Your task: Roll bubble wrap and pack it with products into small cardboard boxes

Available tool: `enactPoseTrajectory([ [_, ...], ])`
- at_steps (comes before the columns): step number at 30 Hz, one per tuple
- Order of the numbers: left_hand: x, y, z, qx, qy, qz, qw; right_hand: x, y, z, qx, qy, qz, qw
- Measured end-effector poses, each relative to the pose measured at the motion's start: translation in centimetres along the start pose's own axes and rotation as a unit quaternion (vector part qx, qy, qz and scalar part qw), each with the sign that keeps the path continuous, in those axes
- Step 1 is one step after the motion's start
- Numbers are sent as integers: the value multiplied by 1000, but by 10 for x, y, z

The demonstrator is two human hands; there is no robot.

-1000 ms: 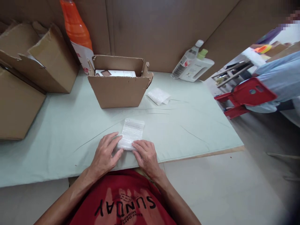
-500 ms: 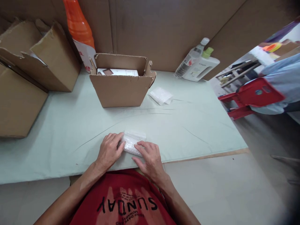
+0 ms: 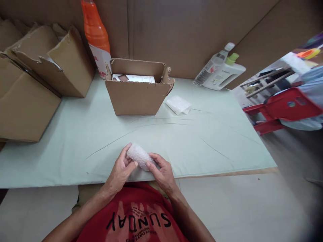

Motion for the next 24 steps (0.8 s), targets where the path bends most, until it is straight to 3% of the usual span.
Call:
enactPoseTrajectory([
  [6, 4, 6, -16, 22, -95, 7, 995, -5, 0, 12, -38, -9, 19, 999],
  [12, 11, 13, -21, 63, -260, 77, 960, 4, -9, 33, -57, -52, 116, 990],
  [15, 14, 14, -24, 87, -252, 89, 960, 4, -15, 35, -58, -97, 75, 991],
  [19, 17, 9, -21, 103, -190, 125, 968, -1, -20, 11, 30, -207, -17, 978],
  [24, 9, -2, -15, 118, -253, 122, 952, -10, -22, 0, 87, -218, 7, 972],
])
Point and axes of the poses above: each hand's wrist, its own y-axis away from the middle knuckle, its own x-axis out of the palm, z = x × y, the point moved 9 cm from there along -y, towards the middle knuckle, and after that the axes turned 2 degrees about z, right-handed, at the moved point
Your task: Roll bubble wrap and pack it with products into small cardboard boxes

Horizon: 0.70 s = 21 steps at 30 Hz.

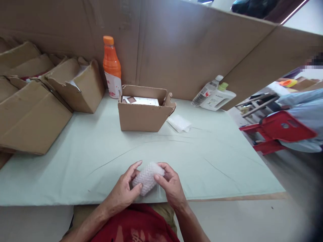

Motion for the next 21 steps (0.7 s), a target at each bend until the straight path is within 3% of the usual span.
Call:
enactPoseTrajectory([
  [4, -7, -5, -5, 32, -96, 0, 995, -6, 0, 25, -18, 121, 79, 989],
  [10, -3, -13, -17, 60, -124, 72, 988, 12, -6, 56, -51, 346, 178, 920],
  [14, -29, -34, -30, 79, -13, 80, 994, 0, -20, 102, -99, 355, 131, 920],
  [18, -74, -73, -24, 57, 68, -18, 996, -35, -40, 180, -181, 249, 13, 951],
  [21, -86, -97, -11, 42, 43, -69, 996, -48, -66, 234, -240, 192, -48, 950],
])
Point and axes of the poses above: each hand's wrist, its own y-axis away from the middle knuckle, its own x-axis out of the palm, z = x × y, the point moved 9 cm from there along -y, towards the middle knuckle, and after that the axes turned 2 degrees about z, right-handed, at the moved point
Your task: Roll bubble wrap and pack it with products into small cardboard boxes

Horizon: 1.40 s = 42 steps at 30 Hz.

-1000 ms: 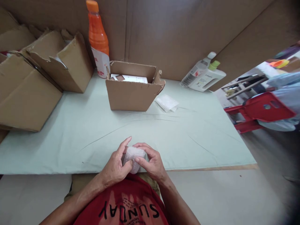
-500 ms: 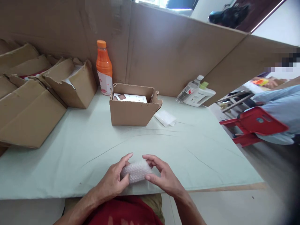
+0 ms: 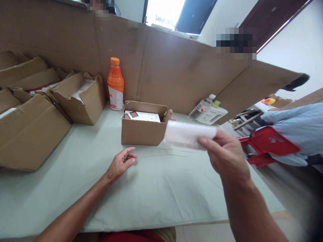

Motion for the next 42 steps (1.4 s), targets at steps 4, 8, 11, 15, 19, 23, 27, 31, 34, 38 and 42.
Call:
enactPoseTrajectory([
  [4, 7, -8, 13, 13, -17, -4, 1000, 5, -70, 8, -22, 29, -8, 999],
  [8, 9, -7, 13, 24, -23, 7, 999, 16, -120, -14, 32, 164, 1, 986],
  [11, 8, -7, 12, 28, -24, 9, 999, 22, -138, -21, 63, 408, 21, 910],
  [15, 11, -9, 16, 28, -43, 17, 999, 41, -146, -17, 66, 660, 66, 745],
  [19, 12, -10, 20, 32, -56, 16, 998, 73, -150, -20, 50, 730, 121, 671],
  [23, 13, -9, 19, 37, -61, 19, 997, 94, -153, -27, 58, 749, 159, 641],
  [27, 12, -8, 15, 45, -64, 18, 997, 105, -158, -38, 69, 740, 183, 644],
  [31, 12, -9, 13, 61, -69, 16, 996, 114, -163, -53, 75, 718, 207, 661],
  [34, 13, -9, 13, 74, -72, 14, 995, 113, -163, -56, 83, 700, 216, 676],
  [38, 7, -5, 7, 94, -80, -10, 992, 86, -152, -29, 47, 631, 161, 758],
  [42, -24, 10, -10, 87, -102, -125, 983, 20, -109, -1, -37, 463, 4, 886],
])
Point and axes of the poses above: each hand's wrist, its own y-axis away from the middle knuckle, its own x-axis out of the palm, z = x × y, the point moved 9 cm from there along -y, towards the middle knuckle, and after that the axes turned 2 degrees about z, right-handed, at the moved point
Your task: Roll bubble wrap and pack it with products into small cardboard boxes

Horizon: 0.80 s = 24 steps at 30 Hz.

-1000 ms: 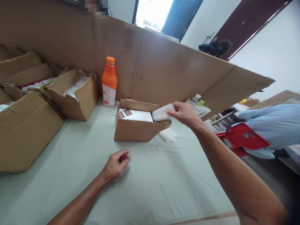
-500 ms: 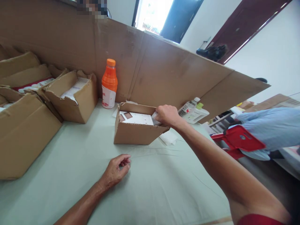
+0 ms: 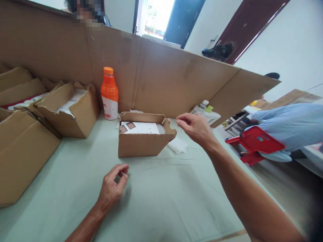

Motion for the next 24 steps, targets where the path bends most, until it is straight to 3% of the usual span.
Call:
enactPoseTrajectory([
  [2, -21, -1, -6, -28, -14, -56, 998, -1, 31, -27, 16, -72, -30, 997],
  [5, -34, -17, -20, -35, 2, -83, 996, 47, 63, -50, 42, -163, 32, 985],
  [9, -21, -56, -36, -26, 51, -70, 996, 121, 69, -44, 62, -206, 110, 970],
  [12, -1, -70, -41, -36, 91, -67, 993, 134, 67, -48, 91, -206, 96, 970],
  [14, 14, -61, -45, -29, 96, -67, 993, 125, 73, -57, 87, -220, 68, 969],
  [17, 33, -27, -46, -16, 87, -42, 995, 104, 95, -73, 83, -239, 32, 967],
  [19, 33, 2, -40, -27, 80, -45, 995, 100, 110, -71, 91, -252, 33, 963],
  [21, 13, 28, -30, -44, 66, -85, 993, 109, 117, -48, 81, -278, 54, 956],
  [24, -37, 56, -20, -57, 30, -165, 984, 138, 109, 10, 33, -327, 100, 939],
])
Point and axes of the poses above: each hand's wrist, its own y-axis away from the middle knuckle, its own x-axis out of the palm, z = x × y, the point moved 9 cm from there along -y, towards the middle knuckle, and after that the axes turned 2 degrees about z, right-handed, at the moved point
